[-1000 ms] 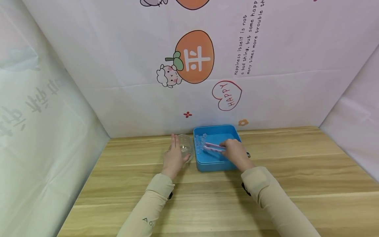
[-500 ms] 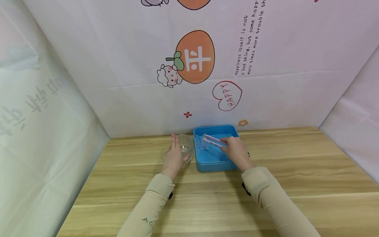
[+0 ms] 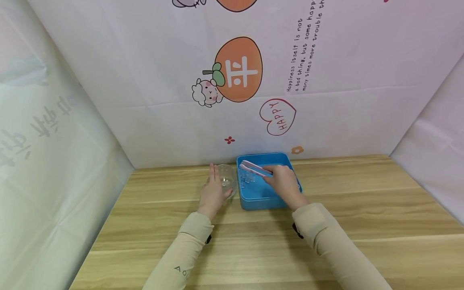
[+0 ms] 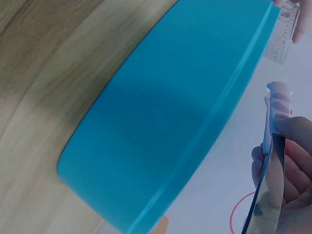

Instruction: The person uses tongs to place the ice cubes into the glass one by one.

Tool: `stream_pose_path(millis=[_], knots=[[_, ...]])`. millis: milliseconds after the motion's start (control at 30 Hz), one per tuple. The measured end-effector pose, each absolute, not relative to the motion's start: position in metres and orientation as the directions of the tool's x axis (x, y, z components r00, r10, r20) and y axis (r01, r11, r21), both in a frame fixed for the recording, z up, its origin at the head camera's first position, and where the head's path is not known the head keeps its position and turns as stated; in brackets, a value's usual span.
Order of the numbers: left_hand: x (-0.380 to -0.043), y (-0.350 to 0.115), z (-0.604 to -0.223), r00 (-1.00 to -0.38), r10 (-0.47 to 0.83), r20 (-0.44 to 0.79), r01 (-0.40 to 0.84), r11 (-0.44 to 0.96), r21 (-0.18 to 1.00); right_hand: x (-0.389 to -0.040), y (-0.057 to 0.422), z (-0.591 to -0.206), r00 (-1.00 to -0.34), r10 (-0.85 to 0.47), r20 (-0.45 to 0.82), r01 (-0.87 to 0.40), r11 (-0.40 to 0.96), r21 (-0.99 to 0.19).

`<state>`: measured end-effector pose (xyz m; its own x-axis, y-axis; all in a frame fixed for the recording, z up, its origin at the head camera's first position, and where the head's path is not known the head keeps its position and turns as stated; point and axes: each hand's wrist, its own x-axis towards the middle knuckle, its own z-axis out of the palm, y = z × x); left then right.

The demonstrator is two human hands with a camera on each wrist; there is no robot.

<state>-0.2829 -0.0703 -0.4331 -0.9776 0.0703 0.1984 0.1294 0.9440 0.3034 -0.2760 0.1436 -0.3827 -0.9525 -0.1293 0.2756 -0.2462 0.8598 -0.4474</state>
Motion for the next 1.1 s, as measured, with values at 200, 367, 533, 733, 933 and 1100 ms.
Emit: stream_pose_path(millis=[200,367,533,733,933,1100], knots=[[-0.282,-0.071,-0.433,-0.97,0.084,0.227,0.148,0.948,0.283,-0.275,0.139,-0.382,-0.946,-0.152,0.287,-0.279,0.833,-0.478],[-0.281,-0.07,-0.434,-0.973,0.077,0.216,0.141,0.943,0.301,-0.271,0.132,-0.378,-0.936,-0.193,0.295,-0.32,0.818,-0.478],[-0.282,-0.069,-0.434,-0.978,0.063,0.196,0.126,0.938,0.323,-0.268,0.125,-0.376,-0.931,-0.232,0.281,-0.343,0.818,-0.462],[-0.282,-0.07,-0.435,-0.978,0.062,0.197,0.125,0.938,0.324,-0.266,0.123,-0.378,-0.929,-0.246,0.276,-0.351,0.822,-0.449],[-0.283,-0.07,-0.436,-0.975,0.068,0.214,0.135,0.94,0.312,-0.266,0.123,-0.378,-0.928,-0.244,0.281,-0.351,0.824,-0.444],[-0.283,-0.07,-0.436,-0.973,0.067,0.219,0.136,0.94,0.314,-0.267,0.123,-0.379,-0.93,-0.249,0.272,-0.35,0.827,-0.439]])
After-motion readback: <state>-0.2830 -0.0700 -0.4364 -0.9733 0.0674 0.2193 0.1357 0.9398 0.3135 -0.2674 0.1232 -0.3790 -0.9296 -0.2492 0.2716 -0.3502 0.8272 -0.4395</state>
